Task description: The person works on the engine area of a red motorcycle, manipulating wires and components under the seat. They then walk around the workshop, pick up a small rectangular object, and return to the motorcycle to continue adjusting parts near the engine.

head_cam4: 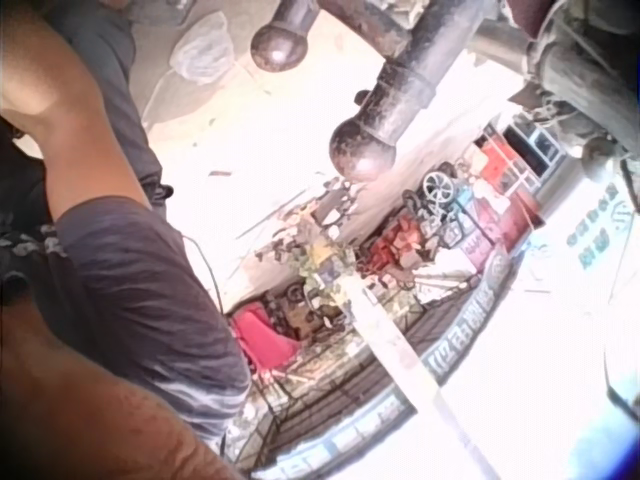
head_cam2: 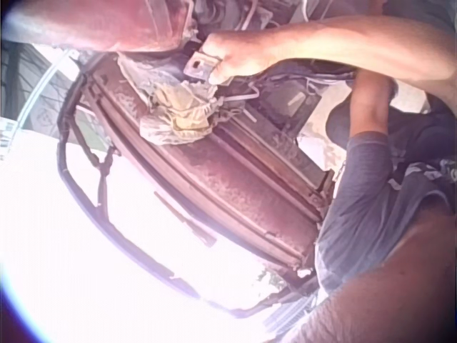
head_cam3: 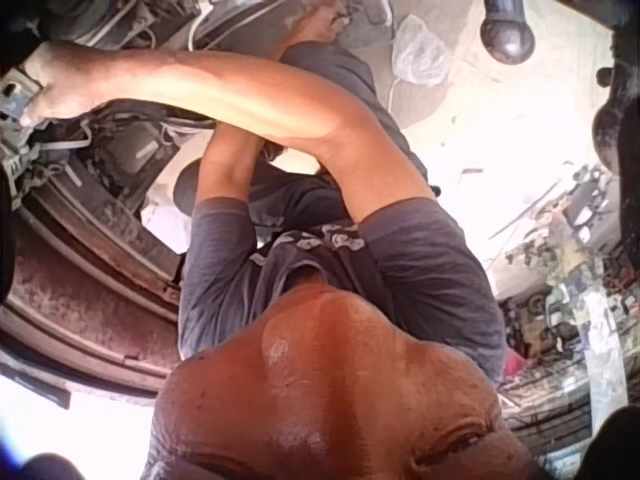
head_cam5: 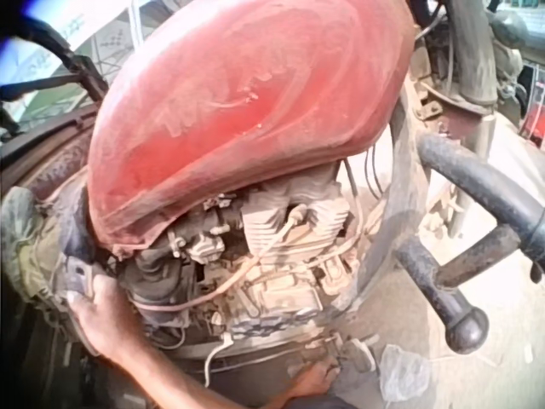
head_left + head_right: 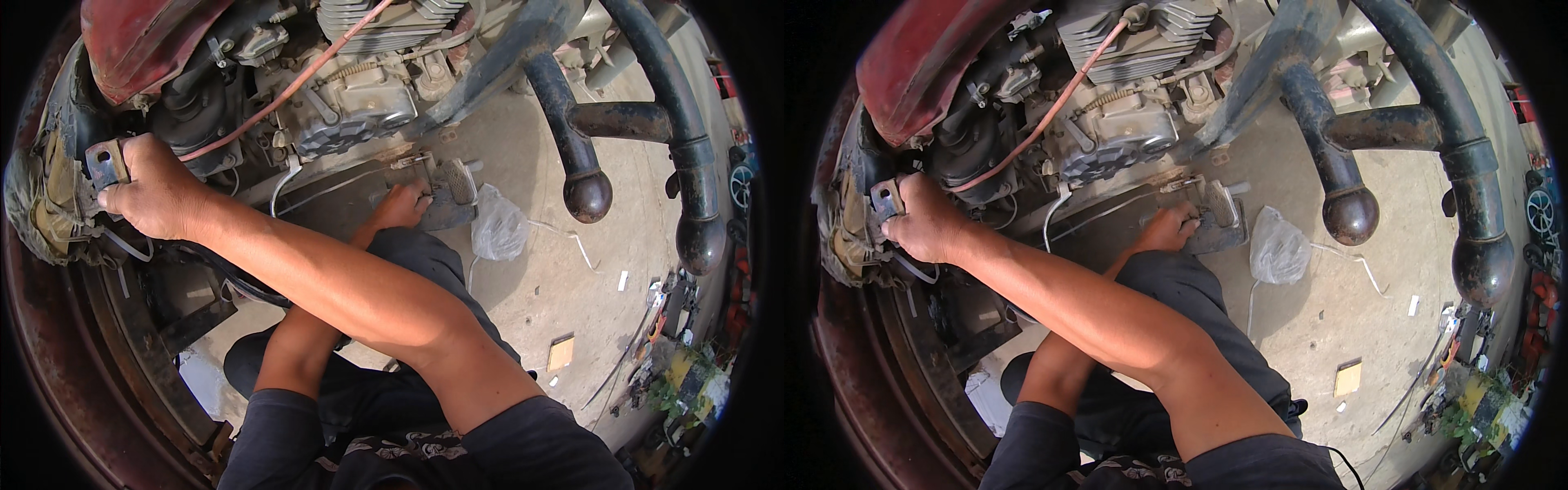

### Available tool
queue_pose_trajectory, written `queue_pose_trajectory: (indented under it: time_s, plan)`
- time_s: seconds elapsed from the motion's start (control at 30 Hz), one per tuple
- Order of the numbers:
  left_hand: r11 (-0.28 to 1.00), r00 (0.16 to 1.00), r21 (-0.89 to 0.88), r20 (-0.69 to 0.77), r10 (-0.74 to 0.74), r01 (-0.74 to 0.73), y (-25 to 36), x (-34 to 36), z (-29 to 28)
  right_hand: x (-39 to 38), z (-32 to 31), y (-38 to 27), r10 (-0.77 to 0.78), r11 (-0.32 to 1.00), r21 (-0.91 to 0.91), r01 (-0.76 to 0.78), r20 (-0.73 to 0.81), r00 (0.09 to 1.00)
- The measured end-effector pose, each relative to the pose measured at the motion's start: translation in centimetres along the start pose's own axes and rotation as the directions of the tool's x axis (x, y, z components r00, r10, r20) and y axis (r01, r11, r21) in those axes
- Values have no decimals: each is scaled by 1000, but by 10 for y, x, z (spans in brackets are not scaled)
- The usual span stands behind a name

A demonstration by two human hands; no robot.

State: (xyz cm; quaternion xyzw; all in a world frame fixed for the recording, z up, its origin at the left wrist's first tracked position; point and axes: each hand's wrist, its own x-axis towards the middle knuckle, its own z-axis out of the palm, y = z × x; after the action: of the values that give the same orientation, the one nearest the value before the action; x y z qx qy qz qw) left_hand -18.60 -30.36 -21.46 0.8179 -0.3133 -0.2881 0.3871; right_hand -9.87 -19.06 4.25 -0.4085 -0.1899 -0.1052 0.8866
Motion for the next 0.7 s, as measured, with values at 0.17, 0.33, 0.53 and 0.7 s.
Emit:
queue_pose_trajectory:
  time_s: [0.17,0.33,0.53,0.7]
  plan:
    - [1000,999,23,-43,-9,10,2,-1,0,-2,-2,-6,24,999,38,-25,24,999]
    - [987,987,-55,-50,-154,151,-4,-6,-3,-2,-1,-1,28,998,50,-31,49,998]
    - [989,956,-98,-262,-131,109,-26,-26,-7,0,-3,-7,110,989,83,-123,147,983]
    - [986,960,-166,-270,-68,23,-17,-78,-63,0,0,-4,155,980,99,-173,163,974]
